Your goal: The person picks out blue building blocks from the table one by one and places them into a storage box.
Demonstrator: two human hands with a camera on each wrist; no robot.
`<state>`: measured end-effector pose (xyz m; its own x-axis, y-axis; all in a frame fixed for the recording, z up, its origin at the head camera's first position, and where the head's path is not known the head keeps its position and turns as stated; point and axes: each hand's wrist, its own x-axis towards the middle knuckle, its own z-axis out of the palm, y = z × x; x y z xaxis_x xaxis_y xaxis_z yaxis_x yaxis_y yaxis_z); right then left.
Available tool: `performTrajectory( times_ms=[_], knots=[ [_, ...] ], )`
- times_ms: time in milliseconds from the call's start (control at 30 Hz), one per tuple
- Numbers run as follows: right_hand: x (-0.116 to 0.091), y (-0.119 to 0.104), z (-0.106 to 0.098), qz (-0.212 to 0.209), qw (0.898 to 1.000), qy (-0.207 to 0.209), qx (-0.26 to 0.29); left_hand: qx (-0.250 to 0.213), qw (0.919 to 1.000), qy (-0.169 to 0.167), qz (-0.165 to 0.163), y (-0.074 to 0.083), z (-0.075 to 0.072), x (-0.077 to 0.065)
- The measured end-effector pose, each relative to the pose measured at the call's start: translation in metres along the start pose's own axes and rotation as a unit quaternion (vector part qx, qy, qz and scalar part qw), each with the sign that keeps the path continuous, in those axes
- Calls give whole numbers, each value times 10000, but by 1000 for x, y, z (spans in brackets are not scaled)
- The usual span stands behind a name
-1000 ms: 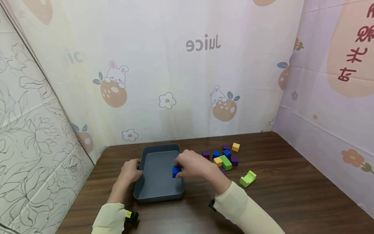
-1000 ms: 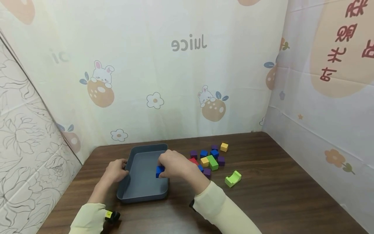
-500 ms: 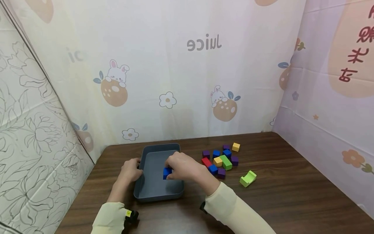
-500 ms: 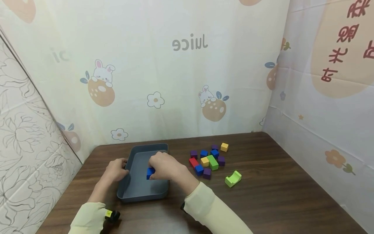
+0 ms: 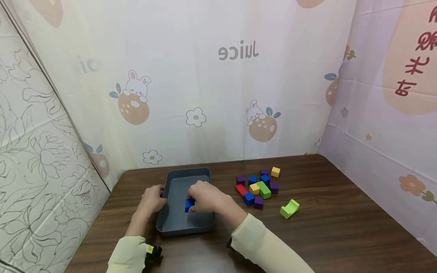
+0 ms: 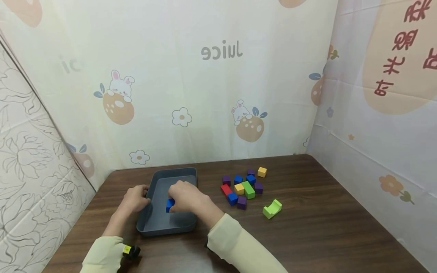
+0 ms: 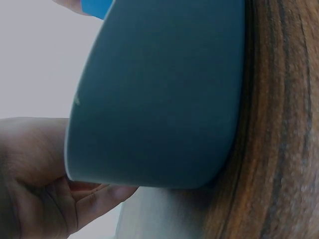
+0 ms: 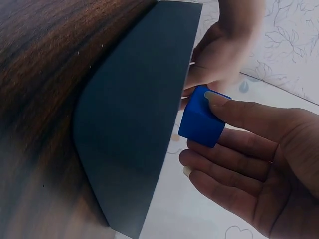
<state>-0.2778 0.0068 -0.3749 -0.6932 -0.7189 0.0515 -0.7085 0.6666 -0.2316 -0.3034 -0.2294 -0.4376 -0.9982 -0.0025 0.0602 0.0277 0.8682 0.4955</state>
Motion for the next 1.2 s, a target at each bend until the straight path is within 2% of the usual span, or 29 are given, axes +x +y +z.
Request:
performTrajectory(
  times_ms=[300, 633, 900, 1200],
  knots=[
    [9, -9, 11, -3, 10000, -13, -27, -25, 10000, 10, -42, -2, 1, -2],
    [18, -16, 25, -3, 9996, -46, -294, -110, 9999, 2, -21, -4, 2, -1],
    [22, -20, 29, 154, 9995, -98, -247, -77, 10000, 31, -2, -4, 1, -1],
    [25, -25, 35, 218, 9987, -140, -444, -43, 10000, 32, 53, -3, 0, 0]
  ],
)
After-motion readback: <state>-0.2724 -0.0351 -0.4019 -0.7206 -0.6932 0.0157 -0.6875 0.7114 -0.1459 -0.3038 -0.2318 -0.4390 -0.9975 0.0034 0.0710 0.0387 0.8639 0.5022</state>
